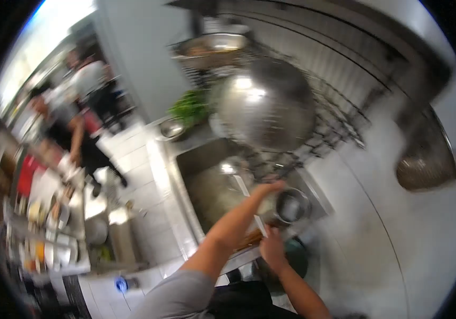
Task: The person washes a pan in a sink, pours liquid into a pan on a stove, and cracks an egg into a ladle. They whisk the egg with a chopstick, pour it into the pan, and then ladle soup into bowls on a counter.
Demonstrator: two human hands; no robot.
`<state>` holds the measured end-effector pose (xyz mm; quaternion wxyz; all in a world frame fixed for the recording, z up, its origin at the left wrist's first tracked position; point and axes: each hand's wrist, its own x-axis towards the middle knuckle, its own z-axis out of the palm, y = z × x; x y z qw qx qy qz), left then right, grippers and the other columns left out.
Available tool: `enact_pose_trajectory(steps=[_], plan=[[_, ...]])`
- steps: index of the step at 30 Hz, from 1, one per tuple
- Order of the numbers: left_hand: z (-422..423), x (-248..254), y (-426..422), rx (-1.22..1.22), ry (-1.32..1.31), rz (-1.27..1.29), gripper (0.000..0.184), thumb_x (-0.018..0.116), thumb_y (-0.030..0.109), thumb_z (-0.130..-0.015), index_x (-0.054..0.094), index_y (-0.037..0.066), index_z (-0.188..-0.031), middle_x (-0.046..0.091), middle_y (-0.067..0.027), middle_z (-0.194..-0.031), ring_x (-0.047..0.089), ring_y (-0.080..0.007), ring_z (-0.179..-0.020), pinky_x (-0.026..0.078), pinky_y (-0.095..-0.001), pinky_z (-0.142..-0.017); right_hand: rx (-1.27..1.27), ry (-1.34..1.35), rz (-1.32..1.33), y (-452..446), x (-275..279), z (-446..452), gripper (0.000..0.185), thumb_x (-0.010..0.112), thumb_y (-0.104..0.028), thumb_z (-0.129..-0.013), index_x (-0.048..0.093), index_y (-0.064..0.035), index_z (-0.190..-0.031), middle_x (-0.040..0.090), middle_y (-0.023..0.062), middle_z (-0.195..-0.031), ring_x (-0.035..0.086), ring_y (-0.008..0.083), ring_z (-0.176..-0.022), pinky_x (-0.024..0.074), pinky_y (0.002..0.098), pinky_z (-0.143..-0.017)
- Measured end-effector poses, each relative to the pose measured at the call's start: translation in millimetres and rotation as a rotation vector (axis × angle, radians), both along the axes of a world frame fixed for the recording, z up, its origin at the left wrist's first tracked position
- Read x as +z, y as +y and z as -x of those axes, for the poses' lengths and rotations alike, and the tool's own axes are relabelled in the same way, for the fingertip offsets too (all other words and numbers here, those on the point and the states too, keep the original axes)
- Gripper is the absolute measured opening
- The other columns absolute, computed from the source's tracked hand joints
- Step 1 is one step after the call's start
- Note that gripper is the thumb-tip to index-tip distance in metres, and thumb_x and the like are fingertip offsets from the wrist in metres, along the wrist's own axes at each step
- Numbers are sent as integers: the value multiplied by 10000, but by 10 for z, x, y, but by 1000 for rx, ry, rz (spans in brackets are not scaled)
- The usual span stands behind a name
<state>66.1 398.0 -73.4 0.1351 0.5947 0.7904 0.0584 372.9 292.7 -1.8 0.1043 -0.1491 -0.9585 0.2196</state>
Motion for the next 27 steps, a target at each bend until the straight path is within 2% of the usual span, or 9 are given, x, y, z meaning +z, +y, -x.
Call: enact_pose_trajectory(steps=[2,4,7,11,14,19,21,25,27], plan=[[-111,-134,37,-158,-180,-507,513,458,293,-936,483,7,-1360,580,-210,-1287,641,-342,-1012,522,-468,-784,-44,-176,159,-51,267,-72,507,580,-54,-829,475,15,-1321,549,257,-1097,552,430,-1011,473,466,-866],[-817,1751,-862,252,-374,-222,438,530,360,-928,648,-45,-1047,671,-246,-1008,661,-396,-897,540,-458,-759,65,-138,408,-42,454,-217,482,566,-69,-863,469,29,-1326,590,271,-1044,576,436,-980,476,461,-843],[-1222,1744,-1569,514,-484,-788,344,634,319,-887,604,-21,-846,637,-247,-798,619,-416,-737,486,-467,-653,144,-104,221,124,279,-407,406,557,-78,-904,478,23,-1289,608,205,-883,601,388,-761,477,457,-684],[-2053,2148,-3528,578,-923,-846,381,535,345,-997,598,-22,-918,653,-99,-804,615,-153,-721,489,-343,-654,-81,-214,450,131,145,-536,261,579,-178,-955,565,24,-1119,559,88,-718,539,186,-590,449,355,-539],[-2709,1548,-4948,1004,-1362,-1043,374,521,347,-1003,605,-5,-911,679,-100,-825,651,-171,-694,539,-308,-620,65,-373,425,58,425,-398,263,582,-226,-950,603,-4,-1091,561,82,-718,525,192,-610,446,360,-565],[-4449,-465,-6343,2512,-381,-830,402,597,342,-870,610,-34,-1011,650,-276,-1020,618,-438,-998,505,-500,-864,995,-253,153,-106,410,391,305,600,-289,-938,630,3,-1021,611,159,-865,581,285,-771,480,408,-652],[-5408,-1264,-6409,2802,-273,-698,380,556,313,-880,624,-16,-1056,636,-278,-1098,612,-430,-1044,493,-498,-907,631,-541,671,-802,937,454,279,606,-285,-945,608,-21,-1036,607,125,-861,584,279,-835,483,418,-639],[-6872,-1451,-5816,3325,-858,-443,414,534,262,-885,616,58,-1235,583,-234,-1275,546,-364,-1219,459,-503,-976,609,-977,675,-1579,1114,928,271,617,-266,-946,575,-41,-1092,607,67,-908,572,207,-812,465,326,-597],[-7507,-2662,-5594,3245,-1040,-366,440,525,262,-896,592,66,-1284,552,-201,-1336,533,-358,-1235,435,-510,-1009,698,-1278,596,-1982,1150,1048,232,619,-268,-942,600,-54,-1032,574,21,-803,536,136,-645,413,249,-525]])
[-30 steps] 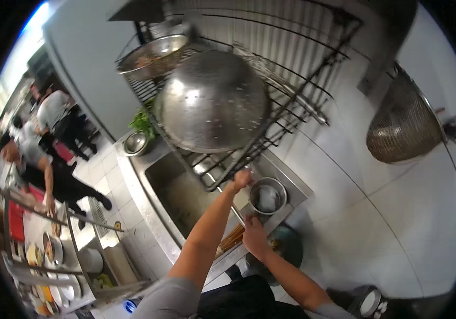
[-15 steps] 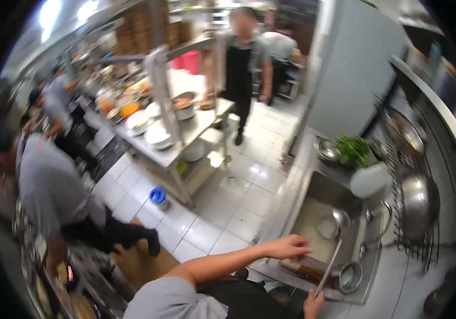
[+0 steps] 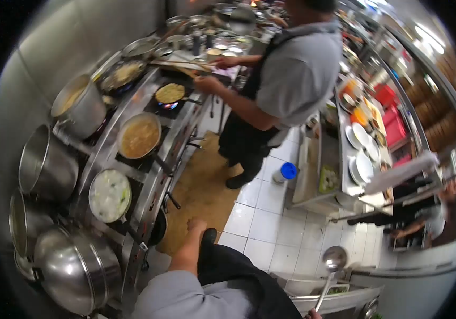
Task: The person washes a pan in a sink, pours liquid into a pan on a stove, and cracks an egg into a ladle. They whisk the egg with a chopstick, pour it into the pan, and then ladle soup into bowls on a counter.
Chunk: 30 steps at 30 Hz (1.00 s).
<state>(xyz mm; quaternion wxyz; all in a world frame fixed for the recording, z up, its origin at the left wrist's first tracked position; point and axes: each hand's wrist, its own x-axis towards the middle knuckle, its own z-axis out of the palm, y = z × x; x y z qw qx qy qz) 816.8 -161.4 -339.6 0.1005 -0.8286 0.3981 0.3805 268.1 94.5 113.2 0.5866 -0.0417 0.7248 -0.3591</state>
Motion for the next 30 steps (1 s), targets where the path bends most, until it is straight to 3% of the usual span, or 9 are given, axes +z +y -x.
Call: enact_pose_trajectory(steps=[3,5,7,15,19,24,26,28,30], plan=[[-281,1629,211,334,116,210,462,547,263,-882,578,39,-1285,525,-225,-1354,499,-366,-1263,427,-508,-1025,108,291,-386,-689,-100,-331,193,610,-262,-941,618,-70,-956,534,-8,-691,482,122,-536,364,251,-459],[-463,1862,201,397,36,223,518,578,291,-868,548,-2,-1295,512,-256,-1350,458,-374,-1291,382,-474,-1076,324,96,-424,-963,-203,-420,212,599,-281,-938,636,-72,-942,559,-9,-680,499,127,-537,390,273,-467],[-839,921,125,169,-12,202,613,619,267,-848,458,-16,-1367,435,-261,-1418,382,-361,-1349,329,-427,-1120,406,21,-431,-1181,-361,-612,215,576,-293,-945,625,-84,-937,550,-11,-686,498,130,-546,393,280,-474],[-1362,1330,-932,533,-60,828,862,728,191,-757,275,-76,-1440,286,-267,-1492,297,-420,-1378,278,-477,-1140,518,-202,-389,-1960,-940,-1232,238,486,-343,-974,578,-131,-917,511,-17,-713,493,140,-583,402,306,-503],[-1457,616,-1108,520,-62,907,851,704,262,-789,285,-96,-1437,312,-283,-1481,302,-427,-1379,262,-483,-1150,623,-610,-209,-4486,-1630,-2345,255,441,-367,-989,555,-154,-907,492,-21,-726,491,145,-602,406,319,-517],[-1580,547,-1399,377,-143,694,850,681,272,-842,230,-76,-1473,199,-263,-1535,218,-392,-1425,253,-477,-1165,857,-1113,-71,-7417,-1763,-4027,280,385,-398,-1007,526,-184,-894,468,-25,-742,488,151,-625,412,335,-535],[-1582,516,-1474,321,-145,533,877,685,277,-877,170,-58,-1503,97,-229,-1583,149,-362,-1460,270,-473,-1164,800,-1008,-60,-7313,-1803,-4039,272,406,-390,-1000,538,-172,-902,482,-22,-739,493,149,-618,413,331,-530],[-1557,647,-1525,204,-288,418,762,638,281,-913,255,-65,-1474,248,-263,-1529,331,-382,-1379,307,-459,-1145,782,-808,-47,-6645,-1870,-3634,266,428,-381,-992,551,-160,-910,496,-20,-736,497,148,-612,414,326,-524],[-1588,-490,-1523,802,180,1038,606,578,304,-934,360,-33,-1388,396,-258,-1398,417,-376,-1299,354,-486,-1096,778,-552,-59,-5614,-1868,-3030,260,450,-372,-985,564,-148,-918,509,-18,-733,502,146,-605,415,322,-518]])
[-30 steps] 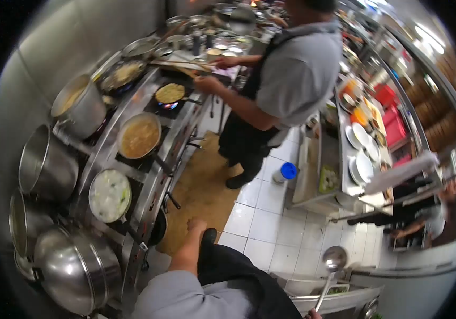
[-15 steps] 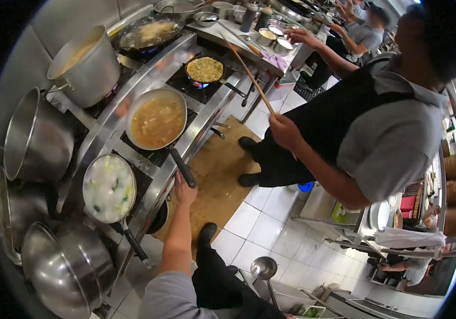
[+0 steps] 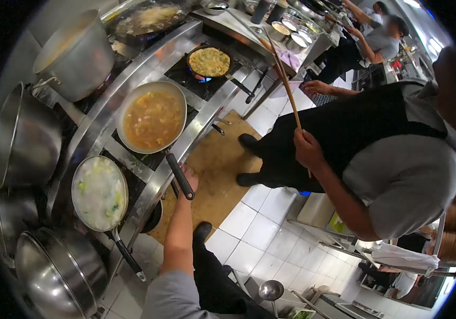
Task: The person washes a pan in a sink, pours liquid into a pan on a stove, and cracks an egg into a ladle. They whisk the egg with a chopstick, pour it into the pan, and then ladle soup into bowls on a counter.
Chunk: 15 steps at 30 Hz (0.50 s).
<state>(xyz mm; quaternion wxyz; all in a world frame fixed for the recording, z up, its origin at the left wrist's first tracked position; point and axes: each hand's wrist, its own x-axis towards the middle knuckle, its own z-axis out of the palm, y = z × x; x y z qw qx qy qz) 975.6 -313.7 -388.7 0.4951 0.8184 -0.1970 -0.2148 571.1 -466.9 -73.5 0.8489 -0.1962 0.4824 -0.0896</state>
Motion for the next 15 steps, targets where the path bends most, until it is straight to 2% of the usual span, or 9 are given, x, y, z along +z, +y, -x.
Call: enact_pose_trajectory(steps=[1,4,5,7,8,9,11,12,15], plan=[[-15,-480,-3,154,140,378,539,548,316,-944,413,-17,-1345,470,-256,-1333,460,-373,-1259,377,-499,-1072,8,126,31,572,61,333,258,461,-368,-981,571,-142,-923,516,-17,-731,504,145,-602,416,320,-515],[-25,1974,270,280,1251,767,575,511,489,-974,498,-16,-1250,635,-150,-1092,629,-275,-987,513,-416,-894,81,461,106,2140,416,1140,252,494,-355,-970,590,-125,-935,537,-14,-727,512,143,-593,418,313,-507],[-50,2296,318,271,1247,777,575,511,489,-974,498,-16,-1250,635,-150,-1092,629,-275,-987,513,-416,-894,115,549,138,2566,559,1333,251,505,-351,-967,596,-119,-939,543,-13,-725,514,142,-590,419,310,-504],[-111,2744,435,57,1192,1005,563,489,540,-972,524,8,-1151,609,-97,-952,604,-220,-897,515,-394,-751,185,669,217,3192,815,1591,250,527,-342,-959,609,-107,-947,557,-11,-722,519,140,-583,420,306,-498],[-156,2954,350,245,1217,836,478,537,451,-980,512,-3,-1127,552,-59,-789,559,-184,-679,479,-377,-597,214,708,267,3409,904,1662,249,538,-338,-956,616,-101,-951,564,-10,-721,521,139,-580,420,304,-496],[-212,2957,315,234,1201,852,478,537,451,-980,512,-3,-1127,552,-59,-789,559,-184,-679,479,-377,-597,241,728,325,3511,962,1691,250,549,-334,-952,622,-95,-955,571,-9,-719,523,138,-577,421,301,-493],[-303,2910,210,210,843,281,341,611,326,-959,542,-4,-1011,475,-24,-643,489,-160,-498,423,-351,-471,260,733,426,3614,1023,1706,251,571,-325,-945,635,-83,-963,584,-7,-716,528,137,-570,422,297,-487],[-271,2934,223,210,804,331,252,657,223,-928,538,13,-855,400,-2,-546,414,-145,-397,369,-345,-392,272,721,482,3595,1029,1714,252,582,-321,-941,642,-77,-967,591,-5,-715,530,136,-567,423,295,-484],[-298,3063,420,165,772,256,272,630,205,-919,493,79,-722,421,16,-513,435,-123,-394,370,-312,-352,294,660,648,3338,1010,1616,257,615,-308,-930,661,-60,-979,612,-2,-710,537,133,-558,425,288,-476]])
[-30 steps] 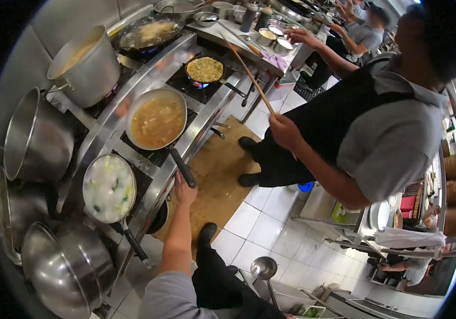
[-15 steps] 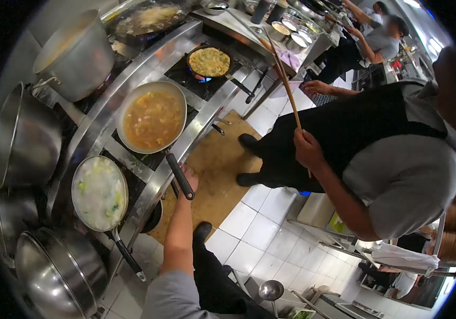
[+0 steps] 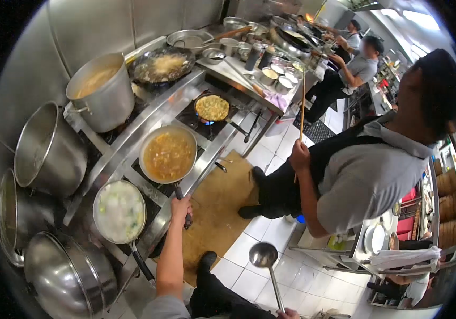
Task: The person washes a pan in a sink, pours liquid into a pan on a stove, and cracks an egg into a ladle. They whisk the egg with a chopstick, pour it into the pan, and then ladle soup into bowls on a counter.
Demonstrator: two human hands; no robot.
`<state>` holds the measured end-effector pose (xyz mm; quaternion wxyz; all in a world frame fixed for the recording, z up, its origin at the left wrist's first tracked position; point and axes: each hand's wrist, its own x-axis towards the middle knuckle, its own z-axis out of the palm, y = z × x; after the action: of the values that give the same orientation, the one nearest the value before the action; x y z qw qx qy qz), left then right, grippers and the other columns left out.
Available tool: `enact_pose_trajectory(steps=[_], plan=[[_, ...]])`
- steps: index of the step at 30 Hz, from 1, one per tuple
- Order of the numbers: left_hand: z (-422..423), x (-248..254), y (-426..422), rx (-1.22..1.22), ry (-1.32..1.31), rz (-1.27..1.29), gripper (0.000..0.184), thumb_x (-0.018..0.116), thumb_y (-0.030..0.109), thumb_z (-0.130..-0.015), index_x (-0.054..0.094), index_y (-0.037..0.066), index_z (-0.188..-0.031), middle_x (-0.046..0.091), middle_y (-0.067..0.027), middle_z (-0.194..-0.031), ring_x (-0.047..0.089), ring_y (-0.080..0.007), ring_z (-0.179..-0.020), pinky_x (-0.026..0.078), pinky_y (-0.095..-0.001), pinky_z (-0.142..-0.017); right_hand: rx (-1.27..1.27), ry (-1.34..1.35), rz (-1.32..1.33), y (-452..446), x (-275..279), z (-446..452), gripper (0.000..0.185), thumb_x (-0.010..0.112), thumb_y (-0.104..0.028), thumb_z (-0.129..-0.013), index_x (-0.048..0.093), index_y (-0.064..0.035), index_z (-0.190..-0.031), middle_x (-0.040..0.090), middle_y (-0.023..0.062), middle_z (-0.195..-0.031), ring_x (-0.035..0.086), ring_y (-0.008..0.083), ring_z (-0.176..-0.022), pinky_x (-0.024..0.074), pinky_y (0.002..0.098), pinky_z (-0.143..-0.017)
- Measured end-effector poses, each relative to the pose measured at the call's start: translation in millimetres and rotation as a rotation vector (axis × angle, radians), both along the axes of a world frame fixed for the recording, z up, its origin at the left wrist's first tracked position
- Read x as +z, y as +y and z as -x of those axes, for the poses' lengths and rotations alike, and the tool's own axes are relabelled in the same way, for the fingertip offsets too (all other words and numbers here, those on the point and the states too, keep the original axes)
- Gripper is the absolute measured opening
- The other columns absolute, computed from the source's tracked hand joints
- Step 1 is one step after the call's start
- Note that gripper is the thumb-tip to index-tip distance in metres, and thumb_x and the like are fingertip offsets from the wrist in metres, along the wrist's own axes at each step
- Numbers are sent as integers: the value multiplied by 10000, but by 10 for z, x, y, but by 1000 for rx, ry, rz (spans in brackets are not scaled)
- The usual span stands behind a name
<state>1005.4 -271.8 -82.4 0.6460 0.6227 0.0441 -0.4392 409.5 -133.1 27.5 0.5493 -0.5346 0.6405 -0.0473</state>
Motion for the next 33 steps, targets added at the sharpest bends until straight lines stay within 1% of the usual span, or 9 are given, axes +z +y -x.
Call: enact_pose_trajectory(steps=[3,6,8,10,14,16,19,22,33], plan=[[78,180,268,-98,-66,5,274,626,187,-911,476,81,-707,409,13,-499,427,-123,-378,367,-312,-343,22,-44,5,-462,205,-501,260,608,-316,-932,667,-70,-994,584,-13,-661,524,146,-547,425,298,-472],[217,149,532,-146,-80,-86,197,622,155,-903,477,81,-793,414,7,-504,417,-123,-365,366,-314,-337,88,27,-190,-987,655,-1078,282,594,-246,-967,618,20,-1057,590,72,-693,535,128,-586,439,312,-520],[324,264,709,-176,-84,-91,188,619,127,-895,451,82,-824,419,-1,-507,426,-124,-365,364,-312,-333,207,87,-45,-1274,969,-1477,292,621,-276,-953,637,11,-1007,581,36,-639,514,111,-556,432,298,-504],[462,461,879,-226,-127,-122,219,617,110,-889,423,76,-795,426,-9,-509,437,-125,-370,363,-307,-334,322,42,72,-1527,899,-1623,291,619,-258,-944,626,16,-1042,601,84,-656,553,146,-577,460,332,-539],[764,684,1255,-381,-126,-144,222,613,103,-892,426,82,-774,435,-13,-516,438,-122,-371,371,-304,-342,612,75,554,-1855,1128,-2079,382,601,-192,-897,564,17,-1215,649,237,-784,648,399,-734,505,461,-682],[947,792,1443,-453,-132,-155,245,612,108,-896,435,83,-729,441,-10,-511,446,-120,-372,370,-301,-344,680,74,690,-1928,1024,-2111,459,585,-159,-882,505,-6,-1307,649,246,-838,624,444,-782,505,487,-707],[1301,1042,1640,-549,-102,-152,316,618,116,-900,432,83,-646,452,-7,-502,466,-110,-380,363,-292,-349,697,186,822,-1855,907,-2005,483,568,-174,-893,476,-8,-1338,618,215,-853,626,417,-743,519,484,-705],[1646,1120,1814,-663,-101,-199,276,636,107,-905,447,78,-706,460,-7,-542,445,-102,-396,367,-288,-361,708,299,864,-1582,890,-1753,485,592,-145,-886,477,-47,-1346,602,181,-809,612,385,-673,504,484,-626],[2782,1205,1757,-1101,-112,-134,203,647,134,-890,515,45,-764,494,-10,-574,462,-90,-411,368,-270,-365,605,401,616,-182,1289,174,522,551,-136,-889,425,-5,-1379,597,163,-794,611,350,-645,518,452,-609]])
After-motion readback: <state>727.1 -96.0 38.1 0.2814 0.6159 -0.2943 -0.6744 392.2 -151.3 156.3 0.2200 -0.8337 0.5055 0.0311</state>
